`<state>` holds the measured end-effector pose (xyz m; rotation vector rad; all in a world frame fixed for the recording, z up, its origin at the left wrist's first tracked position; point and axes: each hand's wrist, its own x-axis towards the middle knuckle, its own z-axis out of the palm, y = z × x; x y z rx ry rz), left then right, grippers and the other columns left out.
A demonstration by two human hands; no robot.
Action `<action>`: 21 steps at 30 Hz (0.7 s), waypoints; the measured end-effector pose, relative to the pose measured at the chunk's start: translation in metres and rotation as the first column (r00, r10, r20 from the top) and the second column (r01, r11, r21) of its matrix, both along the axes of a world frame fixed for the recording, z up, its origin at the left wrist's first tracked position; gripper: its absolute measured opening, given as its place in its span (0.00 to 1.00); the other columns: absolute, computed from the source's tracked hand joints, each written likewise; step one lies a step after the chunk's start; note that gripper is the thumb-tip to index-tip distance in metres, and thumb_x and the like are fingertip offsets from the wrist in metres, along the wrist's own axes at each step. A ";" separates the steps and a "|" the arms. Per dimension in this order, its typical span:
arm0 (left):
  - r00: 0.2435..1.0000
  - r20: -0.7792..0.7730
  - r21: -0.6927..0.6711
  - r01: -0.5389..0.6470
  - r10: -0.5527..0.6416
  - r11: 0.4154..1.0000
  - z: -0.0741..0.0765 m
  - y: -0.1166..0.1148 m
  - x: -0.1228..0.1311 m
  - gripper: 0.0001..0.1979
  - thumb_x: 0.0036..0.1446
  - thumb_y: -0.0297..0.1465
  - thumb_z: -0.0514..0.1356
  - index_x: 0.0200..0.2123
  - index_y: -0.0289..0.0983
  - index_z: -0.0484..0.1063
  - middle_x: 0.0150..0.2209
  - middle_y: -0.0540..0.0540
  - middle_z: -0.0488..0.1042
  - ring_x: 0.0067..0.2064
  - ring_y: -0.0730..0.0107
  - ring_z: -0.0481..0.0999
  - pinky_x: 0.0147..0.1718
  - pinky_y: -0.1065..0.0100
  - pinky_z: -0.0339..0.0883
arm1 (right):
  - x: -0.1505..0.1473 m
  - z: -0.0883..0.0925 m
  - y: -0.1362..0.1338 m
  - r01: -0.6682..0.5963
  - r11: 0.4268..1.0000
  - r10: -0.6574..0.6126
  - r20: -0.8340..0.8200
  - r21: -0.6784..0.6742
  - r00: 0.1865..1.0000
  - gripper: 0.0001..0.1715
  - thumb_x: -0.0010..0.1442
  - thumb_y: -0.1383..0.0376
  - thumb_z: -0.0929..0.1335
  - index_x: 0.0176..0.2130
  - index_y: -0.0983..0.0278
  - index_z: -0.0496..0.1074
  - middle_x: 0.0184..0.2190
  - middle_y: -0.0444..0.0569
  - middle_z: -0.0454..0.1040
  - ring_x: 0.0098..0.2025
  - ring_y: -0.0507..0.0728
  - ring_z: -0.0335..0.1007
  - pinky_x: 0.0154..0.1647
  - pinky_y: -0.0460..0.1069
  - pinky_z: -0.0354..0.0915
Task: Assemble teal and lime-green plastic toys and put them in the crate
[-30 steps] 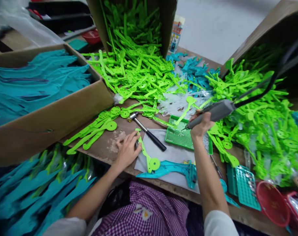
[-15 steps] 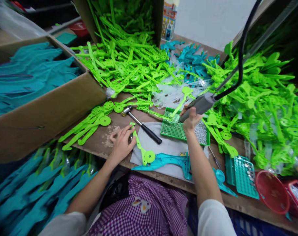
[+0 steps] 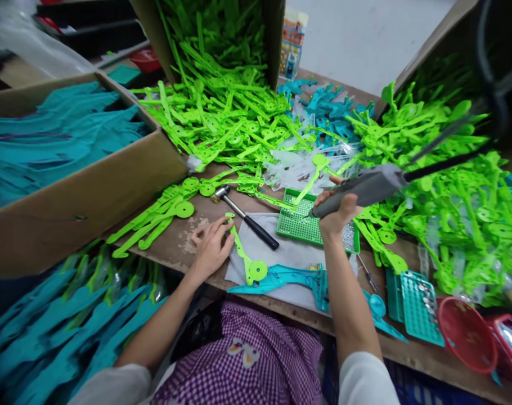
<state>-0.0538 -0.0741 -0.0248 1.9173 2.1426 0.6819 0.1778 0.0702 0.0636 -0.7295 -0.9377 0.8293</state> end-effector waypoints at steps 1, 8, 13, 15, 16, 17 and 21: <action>1.000 0.007 -0.003 -0.001 0.001 1.000 0.000 0.000 0.000 0.14 0.64 0.32 0.52 0.51 0.43 0.68 0.60 0.45 0.67 0.59 0.57 0.66 0.58 0.49 0.46 | -0.008 0.004 -0.011 -0.054 0.998 0.055 -0.016 0.011 0.998 0.33 0.46 0.35 0.66 0.30 0.62 0.72 0.15 0.38 0.61 0.14 0.49 0.58 0.12 0.44 0.54; 1.000 0.025 -0.016 -0.015 0.016 1.000 0.001 0.000 0.001 0.13 0.65 0.33 0.52 0.51 0.44 0.69 0.60 0.45 0.67 0.59 0.60 0.66 0.59 0.50 0.46 | -0.089 -0.010 -0.080 -0.548 0.823 0.543 -0.075 -0.149 0.837 0.36 0.40 0.33 0.68 0.30 0.62 0.71 0.14 0.39 0.62 0.14 0.50 0.59 0.12 0.45 0.56; 1.000 0.015 0.000 -0.021 0.021 1.000 0.000 -0.001 0.002 0.13 0.64 0.32 0.52 0.50 0.45 0.70 0.60 0.46 0.67 0.58 0.59 0.66 0.59 0.50 0.47 | -0.113 -0.028 -0.085 -0.581 0.795 0.585 -0.031 -0.175 0.810 0.38 0.37 0.32 0.68 0.28 0.62 0.70 0.14 0.39 0.62 0.15 0.52 0.61 0.15 0.48 0.62; 1.000 0.018 0.002 -0.019 0.019 1.000 0.000 -0.001 0.002 0.12 0.65 0.32 0.52 0.48 0.46 0.70 0.61 0.47 0.67 0.58 0.59 0.66 0.59 0.49 0.47 | -0.115 -0.035 -0.083 -0.565 0.805 0.575 0.001 -0.180 0.818 0.38 0.38 0.32 0.67 0.28 0.62 0.69 0.14 0.39 0.61 0.15 0.52 0.62 0.16 0.49 0.63; 1.000 0.019 0.001 -0.015 0.015 1.000 -0.001 -0.001 0.002 0.12 0.65 0.32 0.51 0.48 0.46 0.70 0.61 0.48 0.66 0.58 0.60 0.66 0.59 0.49 0.47 | -0.116 -0.040 -0.082 -0.558 0.809 0.572 0.026 -0.186 0.820 0.37 0.39 0.32 0.67 0.28 0.61 0.69 0.14 0.40 0.62 0.16 0.52 0.63 0.17 0.49 0.64; 1.000 0.021 -0.001 -0.010 0.010 1.000 -0.001 -0.001 0.002 0.12 0.65 0.32 0.51 0.49 0.46 0.70 0.61 0.47 0.66 0.58 0.60 0.66 0.59 0.49 0.47 | -0.116 -0.044 -0.081 -0.552 0.811 0.571 0.056 -0.194 0.819 0.36 0.40 0.33 0.67 0.28 0.61 0.69 0.15 0.40 0.63 0.17 0.53 0.64 0.18 0.49 0.65; 1.000 0.017 -0.025 -0.018 0.019 1.000 0.001 -0.001 0.002 0.15 0.64 0.33 0.51 0.52 0.44 0.68 0.59 0.44 0.68 0.58 0.58 0.66 0.60 0.48 0.47 | -0.115 -0.058 -0.081 -0.575 0.789 0.611 0.178 -0.218 0.771 0.31 0.42 0.37 0.70 0.27 0.62 0.69 0.18 0.43 0.67 0.21 0.54 0.67 0.22 0.50 0.67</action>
